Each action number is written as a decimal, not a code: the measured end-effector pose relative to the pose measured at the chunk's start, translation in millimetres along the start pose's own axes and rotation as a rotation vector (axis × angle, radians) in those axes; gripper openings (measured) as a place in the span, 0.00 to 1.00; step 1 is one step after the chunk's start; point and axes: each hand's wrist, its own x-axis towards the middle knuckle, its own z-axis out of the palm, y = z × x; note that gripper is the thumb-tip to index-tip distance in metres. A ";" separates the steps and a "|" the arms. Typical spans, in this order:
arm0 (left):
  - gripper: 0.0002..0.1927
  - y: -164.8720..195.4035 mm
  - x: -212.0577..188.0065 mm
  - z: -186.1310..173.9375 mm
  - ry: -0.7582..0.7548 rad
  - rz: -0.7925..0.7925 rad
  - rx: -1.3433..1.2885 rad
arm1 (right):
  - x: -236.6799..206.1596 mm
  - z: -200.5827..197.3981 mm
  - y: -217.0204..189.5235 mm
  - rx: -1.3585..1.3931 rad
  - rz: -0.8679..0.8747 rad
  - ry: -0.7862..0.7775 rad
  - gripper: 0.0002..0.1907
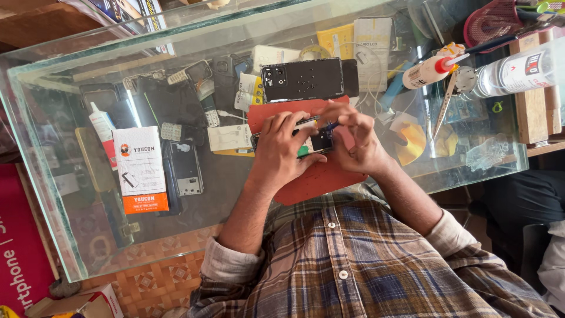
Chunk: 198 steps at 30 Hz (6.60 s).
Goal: The person uses a blue plastic spudger to pry and separate the screen assembly from the phone chassis. They work around the edges of the device, then lift the screen to expose the internal components and ribbon cables.
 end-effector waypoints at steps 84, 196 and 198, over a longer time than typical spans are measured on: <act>0.09 -43.0 47.7 19.8 0.256 -0.094 -0.006 | 3.0 -1.3 -8.6 -0.085 0.118 0.003 0.32; 0.13 -12.5 6.1 4.6 0.071 -0.076 -0.069 | 4.6 -2.1 2.4 -0.160 0.123 0.100 0.31; 0.13 -13.4 5.4 5.6 0.078 -0.069 -0.079 | 10.1 -7.6 0.4 -0.276 0.010 0.002 0.31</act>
